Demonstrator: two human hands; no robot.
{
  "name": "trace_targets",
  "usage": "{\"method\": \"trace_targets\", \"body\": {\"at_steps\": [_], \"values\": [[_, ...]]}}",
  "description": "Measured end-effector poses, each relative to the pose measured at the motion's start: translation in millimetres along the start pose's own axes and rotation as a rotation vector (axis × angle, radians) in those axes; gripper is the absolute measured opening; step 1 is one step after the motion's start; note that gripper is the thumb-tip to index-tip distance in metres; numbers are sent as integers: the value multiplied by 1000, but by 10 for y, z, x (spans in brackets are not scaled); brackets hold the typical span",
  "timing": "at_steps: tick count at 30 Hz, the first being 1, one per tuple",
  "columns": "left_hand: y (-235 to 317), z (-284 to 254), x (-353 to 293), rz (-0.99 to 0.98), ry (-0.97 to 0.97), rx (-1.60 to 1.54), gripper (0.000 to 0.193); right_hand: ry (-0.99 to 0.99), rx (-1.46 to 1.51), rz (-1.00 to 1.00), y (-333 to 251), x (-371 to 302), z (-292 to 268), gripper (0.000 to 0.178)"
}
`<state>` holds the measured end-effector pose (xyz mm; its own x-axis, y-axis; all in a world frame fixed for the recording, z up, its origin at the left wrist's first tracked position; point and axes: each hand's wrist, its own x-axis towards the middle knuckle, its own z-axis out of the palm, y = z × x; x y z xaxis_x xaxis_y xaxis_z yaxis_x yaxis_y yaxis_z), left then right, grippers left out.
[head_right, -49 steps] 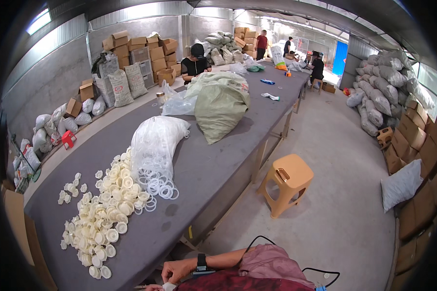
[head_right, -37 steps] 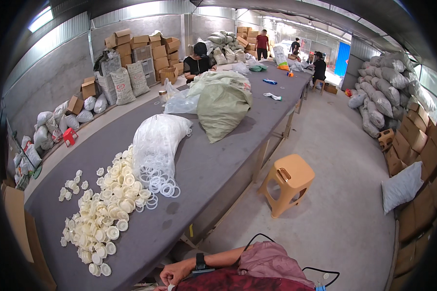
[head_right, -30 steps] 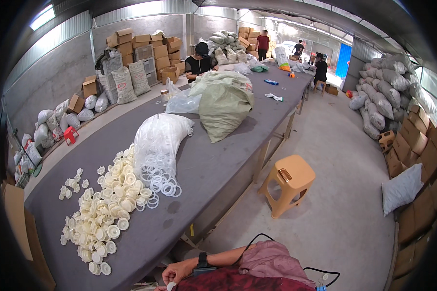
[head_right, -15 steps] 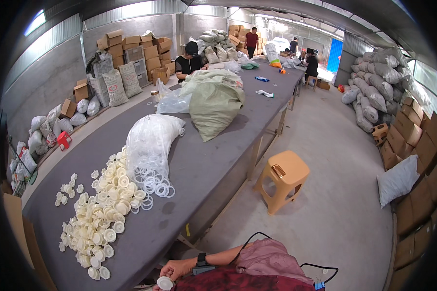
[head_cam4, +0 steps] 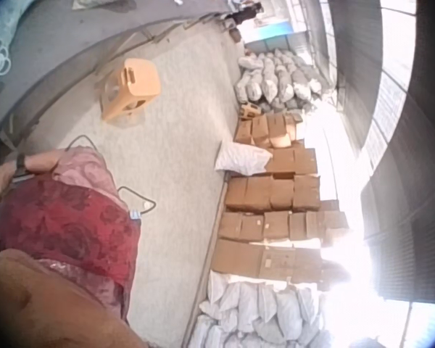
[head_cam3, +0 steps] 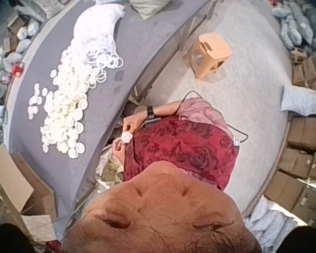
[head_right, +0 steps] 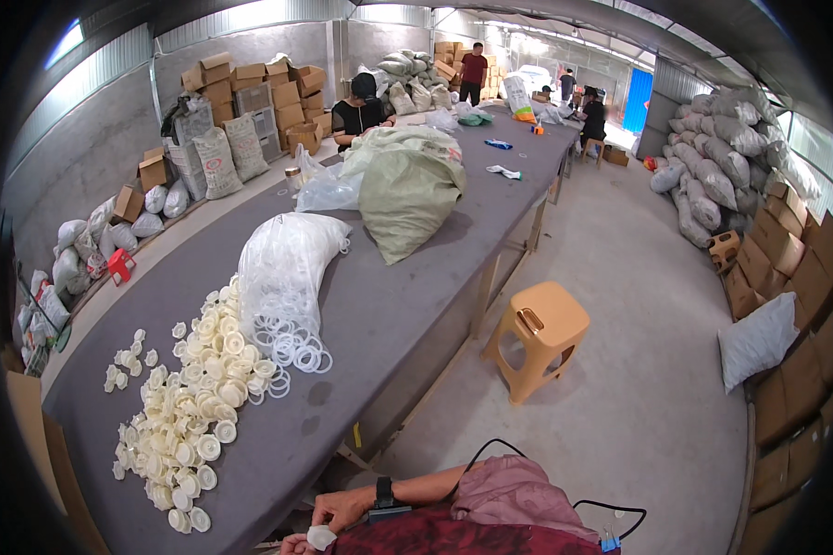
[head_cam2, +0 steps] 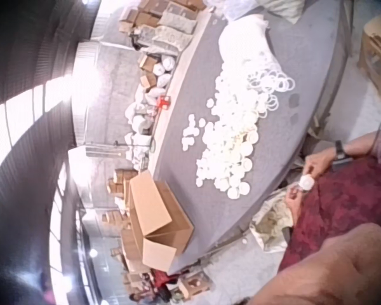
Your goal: Assembling white plastic components by fitting rings onto circular caps.
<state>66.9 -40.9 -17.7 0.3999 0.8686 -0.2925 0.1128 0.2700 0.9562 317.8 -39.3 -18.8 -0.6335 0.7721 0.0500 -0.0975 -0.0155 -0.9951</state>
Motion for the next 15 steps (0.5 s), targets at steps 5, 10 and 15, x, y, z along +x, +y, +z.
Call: {"method": "trace_targets", "body": {"at_steps": [5, 10, 15], "values": [[173, 77, 8, -39, -106, 72, 16, 0, -88, -89, 53, -4, 9, 18], [204, 36, 51, -50, -135, 106, 13, 89, 165, 98, 36, -38, -16, 15], [371, 139, -4, -100, -216, 31, 12, 168, 165, 95, -13, -34, -24, 14]]}}
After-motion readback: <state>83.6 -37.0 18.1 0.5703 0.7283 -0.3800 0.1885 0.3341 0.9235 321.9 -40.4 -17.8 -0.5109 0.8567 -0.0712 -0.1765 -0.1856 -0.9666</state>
